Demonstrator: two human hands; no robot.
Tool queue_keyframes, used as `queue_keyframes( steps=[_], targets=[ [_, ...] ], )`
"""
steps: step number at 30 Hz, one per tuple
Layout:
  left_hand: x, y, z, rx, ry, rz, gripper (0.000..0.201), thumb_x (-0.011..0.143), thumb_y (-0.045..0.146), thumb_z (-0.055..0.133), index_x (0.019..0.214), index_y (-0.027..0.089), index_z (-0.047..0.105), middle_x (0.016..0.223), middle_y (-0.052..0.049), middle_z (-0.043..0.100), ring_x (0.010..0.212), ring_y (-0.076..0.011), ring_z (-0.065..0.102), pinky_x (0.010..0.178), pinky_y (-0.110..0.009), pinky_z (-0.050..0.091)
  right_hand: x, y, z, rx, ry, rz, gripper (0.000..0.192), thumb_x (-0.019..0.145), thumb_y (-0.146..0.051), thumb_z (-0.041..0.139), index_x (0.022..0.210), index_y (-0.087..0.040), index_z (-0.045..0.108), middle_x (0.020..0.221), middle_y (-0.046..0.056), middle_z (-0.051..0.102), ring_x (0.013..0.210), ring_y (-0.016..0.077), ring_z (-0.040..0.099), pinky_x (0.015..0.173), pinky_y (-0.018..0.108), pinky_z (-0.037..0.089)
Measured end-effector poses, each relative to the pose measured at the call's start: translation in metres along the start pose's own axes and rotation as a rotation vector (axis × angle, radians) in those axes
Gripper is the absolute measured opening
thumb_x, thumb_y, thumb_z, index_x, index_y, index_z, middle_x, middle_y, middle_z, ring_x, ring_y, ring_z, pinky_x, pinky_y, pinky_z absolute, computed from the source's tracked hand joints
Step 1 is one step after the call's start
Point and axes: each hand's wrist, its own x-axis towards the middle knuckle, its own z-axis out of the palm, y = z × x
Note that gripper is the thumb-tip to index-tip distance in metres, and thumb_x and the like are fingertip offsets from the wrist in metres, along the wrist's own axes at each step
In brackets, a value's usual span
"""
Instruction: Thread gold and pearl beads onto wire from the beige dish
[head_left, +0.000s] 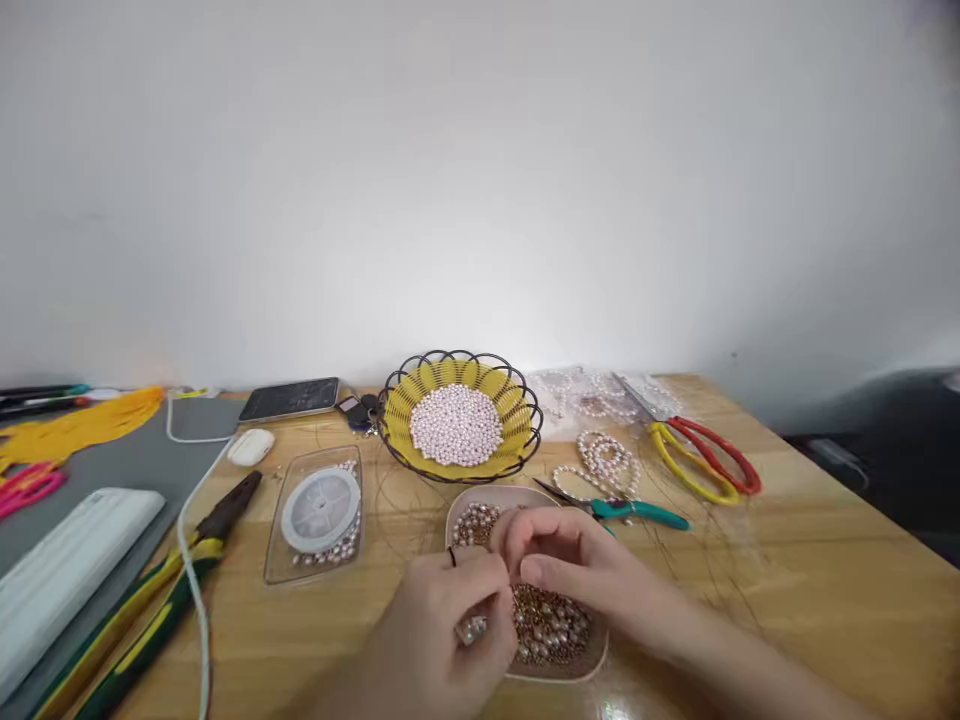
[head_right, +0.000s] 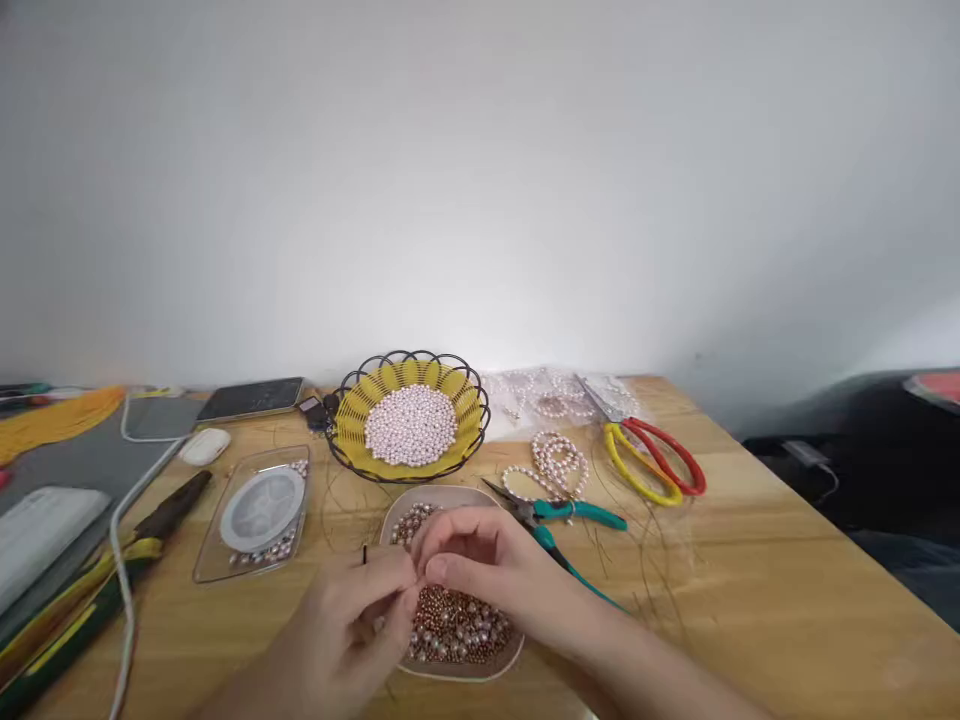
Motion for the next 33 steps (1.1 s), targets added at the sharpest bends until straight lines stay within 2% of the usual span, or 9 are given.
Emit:
queue_keyframes(
  steps=[12, 19, 23, 26, 28, 30, 32, 33],
  targets=[
    [0.002, 0.002, -0.002, 0.017, -0.035, 0.050, 0.024, 0.088, 0.006, 0.043, 0.072, 0.021, 0.034, 0.065, 0.005, 0.039, 0.058, -0.0102, 0.040, 0.054, -0.020, 0.029, -0.006, -0.001, 0.005, -0.157, 0.055, -0.002, 0.020, 0.094, -0.036, 0.072, 0.084, -0.019, 0.068, 0.081, 0.000, 0.059, 0.077, 0.0131, 0.053, 0.074, 0.026, 0.043],
    [0.001, 0.001, 0.000, 0.031, -0.057, 0.054, 0.023, 0.089, 0.007, 0.042, 0.074, 0.022, 0.034, 0.066, 0.005, 0.040, 0.060, -0.0109, 0.041, 0.056, -0.021, 0.030, -0.009, -0.006, 0.013, -0.261, 0.093, 0.006, 0.026, 0.097, -0.042, 0.066, 0.083, -0.020, 0.061, 0.083, 0.001, 0.057, 0.080, 0.0162, 0.052, 0.076, 0.029, 0.043],
    [0.000, -0.001, 0.001, 0.036, -0.064, 0.043, 0.023, 0.090, 0.008, 0.042, 0.074, 0.022, 0.034, 0.066, 0.004, 0.040, 0.060, -0.0111, 0.042, 0.057, -0.021, 0.030, -0.015, -0.006, 0.018, -0.456, 0.157, -0.096, 0.025, 0.102, -0.038, 0.057, 0.083, -0.022, 0.058, 0.086, 0.002, 0.059, 0.083, 0.0179, 0.055, 0.076, 0.031, 0.045],
    [0.000, -0.002, 0.000, 0.030, -0.064, 0.002, 0.024, 0.092, 0.010, 0.041, 0.072, 0.021, 0.034, 0.064, 0.005, 0.037, 0.057, -0.0105, 0.039, 0.054, -0.022, 0.028, -0.016, -0.002, 0.018, -0.571, 0.198, -0.213, 0.021, 0.100, -0.032, 0.060, 0.081, -0.023, 0.061, 0.085, 0.002, 0.062, 0.082, 0.0178, 0.058, 0.075, 0.031, 0.046],
    [0.000, -0.001, -0.001, 0.013, -0.062, -0.031, 0.025, 0.094, 0.012, 0.041, 0.071, 0.022, 0.034, 0.063, 0.006, 0.035, 0.054, -0.0099, 0.037, 0.052, -0.022, 0.027, -0.014, -0.003, 0.016, -0.593, 0.220, -0.256, 0.016, 0.098, -0.030, 0.064, 0.084, -0.023, 0.065, 0.084, 0.002, 0.064, 0.083, 0.0180, 0.061, 0.075, 0.031, 0.048],
    [0.001, 0.000, -0.002, -0.014, -0.054, -0.059, 0.026, 0.095, 0.013, 0.041, 0.071, 0.022, 0.033, 0.062, 0.006, 0.033, 0.053, -0.0095, 0.035, 0.051, -0.022, 0.026, -0.012, -0.011, 0.011, -0.606, 0.249, -0.262, 0.008, 0.097, -0.031, 0.064, 0.094, -0.024, 0.066, 0.089, 0.003, 0.067, 0.085, 0.0188, 0.064, 0.074, 0.031, 0.051],
    [0.002, 0.000, -0.002, -0.042, -0.044, -0.079, 0.028, 0.097, 0.016, 0.041, 0.070, 0.021, 0.035, 0.061, 0.007, 0.033, 0.052, -0.0094, 0.034, 0.050, -0.022, 0.025, -0.012, -0.026, -0.001, -0.697, 0.285, -0.227, 0.014, 0.097, -0.035, 0.060, 0.106, -0.025, 0.064, 0.093, 0.004, 0.069, 0.086, 0.0201, 0.067, 0.074, 0.032, 0.053],
    [0.002, 0.000, -0.002, -0.055, -0.040, -0.091, 0.029, 0.098, 0.017, 0.041, 0.070, 0.021, 0.036, 0.060, 0.007, 0.033, 0.052, -0.0095, 0.034, 0.050, -0.022, 0.024, -0.015, -0.034, -0.010, -0.822, 0.296, -0.185, 0.015, 0.098, -0.037, 0.057, 0.102, -0.025, 0.065, 0.093, 0.005, 0.070, 0.086, 0.0212, 0.067, 0.074, 0.033, 0.053]
  ],
)
